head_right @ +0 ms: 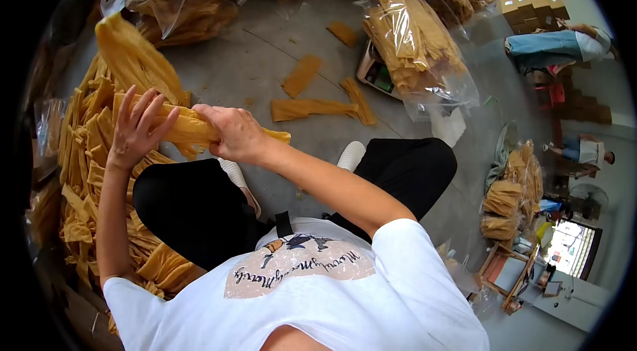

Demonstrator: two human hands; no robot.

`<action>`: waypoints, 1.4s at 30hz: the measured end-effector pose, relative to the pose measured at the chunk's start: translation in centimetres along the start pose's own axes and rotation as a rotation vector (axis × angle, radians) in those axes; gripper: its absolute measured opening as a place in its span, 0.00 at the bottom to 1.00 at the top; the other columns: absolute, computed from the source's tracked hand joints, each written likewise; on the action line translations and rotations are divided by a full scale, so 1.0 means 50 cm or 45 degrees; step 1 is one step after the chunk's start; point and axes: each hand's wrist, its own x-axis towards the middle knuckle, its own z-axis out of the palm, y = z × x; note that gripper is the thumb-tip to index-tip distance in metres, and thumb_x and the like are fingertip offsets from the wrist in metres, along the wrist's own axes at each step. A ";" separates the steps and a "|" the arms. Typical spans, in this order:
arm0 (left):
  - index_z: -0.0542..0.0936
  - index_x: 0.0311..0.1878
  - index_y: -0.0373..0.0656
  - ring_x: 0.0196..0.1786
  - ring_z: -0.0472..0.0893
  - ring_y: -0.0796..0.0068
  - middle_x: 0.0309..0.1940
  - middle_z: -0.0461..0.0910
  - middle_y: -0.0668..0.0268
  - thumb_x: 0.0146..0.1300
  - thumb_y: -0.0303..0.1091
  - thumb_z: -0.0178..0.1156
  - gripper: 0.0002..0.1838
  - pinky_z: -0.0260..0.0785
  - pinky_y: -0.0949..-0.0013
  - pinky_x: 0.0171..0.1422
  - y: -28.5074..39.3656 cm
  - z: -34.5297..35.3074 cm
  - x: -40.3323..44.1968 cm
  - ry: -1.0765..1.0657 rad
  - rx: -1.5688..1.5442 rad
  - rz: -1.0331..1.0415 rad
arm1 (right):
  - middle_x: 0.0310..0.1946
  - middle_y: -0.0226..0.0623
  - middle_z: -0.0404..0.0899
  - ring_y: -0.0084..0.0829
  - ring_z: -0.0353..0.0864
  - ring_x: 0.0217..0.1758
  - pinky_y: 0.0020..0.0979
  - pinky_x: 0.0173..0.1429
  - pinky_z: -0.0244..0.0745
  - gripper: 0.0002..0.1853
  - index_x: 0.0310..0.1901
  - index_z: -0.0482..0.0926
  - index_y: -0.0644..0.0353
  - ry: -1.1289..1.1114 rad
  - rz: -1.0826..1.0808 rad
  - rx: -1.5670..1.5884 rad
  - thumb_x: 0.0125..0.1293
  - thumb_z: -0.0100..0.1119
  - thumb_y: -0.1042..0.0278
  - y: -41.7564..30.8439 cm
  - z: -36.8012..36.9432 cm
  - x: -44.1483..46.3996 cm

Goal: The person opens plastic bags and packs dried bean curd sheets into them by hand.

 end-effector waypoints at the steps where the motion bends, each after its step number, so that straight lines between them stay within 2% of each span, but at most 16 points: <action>1: 0.71 0.56 0.65 0.57 0.70 0.71 0.49 0.72 0.71 0.57 0.38 0.57 0.22 0.51 0.53 0.72 -0.001 -0.019 0.020 0.098 0.063 0.030 | 0.40 0.47 0.77 0.44 0.78 0.43 0.36 0.47 0.73 0.32 0.55 0.66 0.60 -0.029 0.039 0.080 0.42 0.61 0.76 -0.015 -0.022 -0.008; 6: 0.69 0.58 0.72 0.58 0.70 0.77 0.48 0.73 0.78 0.61 0.44 0.55 0.20 0.54 0.55 0.71 0.028 -0.098 0.114 0.345 0.270 0.178 | 0.42 0.47 0.76 0.42 0.77 0.45 0.33 0.48 0.71 0.33 0.55 0.67 0.62 -0.113 0.207 0.356 0.41 0.60 0.75 -0.075 -0.119 -0.075; 12: 0.75 0.53 0.63 0.53 0.73 0.75 0.42 0.74 0.74 0.57 0.37 0.56 0.19 0.53 0.54 0.71 0.131 -0.089 0.208 0.306 -0.075 0.356 | 0.52 0.44 0.70 0.37 0.70 0.56 0.29 0.60 0.64 0.37 0.58 0.64 0.62 0.257 -0.070 -0.221 0.41 0.61 0.74 -0.035 -0.166 -0.214; 14: 0.76 0.52 0.60 0.52 0.73 0.75 0.40 0.74 0.74 0.55 0.36 0.57 0.19 0.51 0.53 0.72 0.176 -0.073 0.235 0.231 -0.190 0.425 | 0.52 0.40 0.71 0.30 0.70 0.56 0.29 0.62 0.63 0.37 0.60 0.62 0.62 -0.097 0.431 0.623 0.42 0.61 0.76 0.003 -0.159 -0.259; 17: 0.72 0.57 0.57 0.63 0.65 0.68 0.51 0.70 0.67 0.53 0.33 0.58 0.25 0.44 0.50 0.73 0.231 -0.043 0.267 0.084 -0.273 0.481 | 0.51 0.35 0.69 0.25 0.67 0.56 0.27 0.62 0.60 0.38 0.60 0.62 0.63 0.036 0.537 1.052 0.41 0.61 0.77 0.031 -0.136 -0.306; 19: 0.66 0.63 0.53 0.71 0.50 0.57 0.65 0.57 0.58 0.55 0.33 0.58 0.30 0.36 0.48 0.74 0.262 -0.023 0.280 0.431 -0.435 0.029 | 0.50 0.34 0.70 0.25 0.68 0.55 0.26 0.61 0.61 0.38 0.60 0.61 0.63 0.078 0.461 0.997 0.43 0.61 0.78 0.051 -0.139 -0.324; 20: 0.66 0.63 0.53 0.71 0.50 0.57 0.65 0.57 0.58 0.55 0.33 0.58 0.30 0.36 0.48 0.74 0.278 -0.018 0.292 0.428 -0.416 0.042 | 0.49 0.33 0.72 0.24 0.70 0.54 0.26 0.61 0.63 0.37 0.60 0.60 0.62 0.121 0.405 0.930 0.44 0.61 0.80 0.057 -0.146 -0.331; 21: 0.63 0.65 0.52 0.72 0.44 0.53 0.68 0.48 0.57 0.55 0.33 0.59 0.32 0.35 0.47 0.74 0.299 -0.018 0.302 0.632 -0.884 -0.255 | 0.46 0.31 0.73 0.24 0.71 0.51 0.24 0.58 0.65 0.35 0.58 0.62 0.62 0.168 0.397 0.915 0.44 0.61 0.80 0.038 -0.163 -0.334; 24: 0.60 0.66 0.45 0.71 0.48 0.53 0.70 0.47 0.54 0.56 0.35 0.63 0.35 0.45 0.52 0.72 0.357 -0.029 0.305 0.789 -1.529 -0.655 | 0.43 0.33 0.74 0.24 0.72 0.46 0.24 0.53 0.67 0.33 0.55 0.65 0.64 0.127 0.316 0.755 0.42 0.60 0.79 0.025 -0.205 -0.343; 26: 0.62 0.65 0.39 0.67 0.60 0.64 0.66 0.57 0.54 0.58 0.39 0.62 0.34 0.57 0.62 0.68 0.370 -0.002 0.287 -0.219 -3.664 -1.059 | 0.40 0.35 0.76 0.25 0.74 0.44 0.25 0.51 0.68 0.30 0.52 0.68 0.65 0.072 0.302 0.588 0.41 0.61 0.78 0.012 -0.238 -0.344; 27: 0.62 0.65 0.39 0.67 0.60 0.64 0.66 0.57 0.54 0.58 0.39 0.62 0.34 0.57 0.62 0.68 0.366 -0.012 0.283 -0.225 -3.654 -1.048 | 0.37 0.37 0.77 0.26 0.75 0.41 0.26 0.49 0.69 0.27 0.49 0.71 0.67 0.006 0.294 0.420 0.41 0.61 0.77 0.005 -0.253 -0.341; 30: 0.62 0.64 0.35 0.57 0.71 0.69 0.59 0.68 0.57 0.63 0.41 0.56 0.30 0.64 0.68 0.62 0.351 -0.047 0.276 -0.141 -2.812 -0.552 | 0.33 0.41 0.77 0.30 0.77 0.36 0.28 0.43 0.71 0.24 0.44 0.72 0.68 -0.007 0.147 0.517 0.40 0.61 0.76 -0.013 -0.279 -0.338; 32: 0.65 0.61 0.33 0.53 0.75 0.68 0.54 0.72 0.56 0.62 0.44 0.56 0.30 0.66 0.67 0.61 0.351 -0.042 0.272 -0.096 -3.494 -0.940 | 0.33 0.39 0.77 0.28 0.76 0.37 0.27 0.44 0.70 0.24 0.44 0.72 0.68 -0.059 0.126 0.469 0.40 0.60 0.76 -0.006 -0.290 -0.339; 39: 0.60 0.64 0.33 0.52 0.76 0.65 0.48 0.75 0.52 0.57 0.45 0.60 0.37 0.71 0.66 0.55 0.356 -0.050 0.310 -0.414 -3.865 -0.872 | 0.34 0.42 0.78 0.32 0.77 0.37 0.29 0.44 0.71 0.22 0.43 0.73 0.67 -0.186 0.029 0.347 0.41 0.60 0.75 0.002 -0.312 -0.362; 41: 0.59 0.64 0.34 0.54 0.75 0.64 0.58 0.67 0.51 0.59 0.28 0.58 0.31 0.69 0.63 0.59 0.373 -0.045 0.314 -0.385 -3.839 -1.040 | 0.34 0.41 0.78 0.31 0.77 0.37 0.28 0.44 0.71 0.21 0.43 0.74 0.66 -0.112 0.087 0.413 0.42 0.61 0.75 -0.028 -0.343 -0.379; 42: 0.59 0.64 0.34 0.54 0.75 0.64 0.58 0.67 0.51 0.59 0.28 0.58 0.31 0.69 0.63 0.59 0.375 -0.061 0.328 -0.387 -3.838 -1.037 | 0.34 0.40 0.78 0.29 0.77 0.38 0.28 0.44 0.70 0.21 0.44 0.74 0.65 -0.043 0.148 0.481 0.44 0.63 0.75 -0.035 -0.357 -0.390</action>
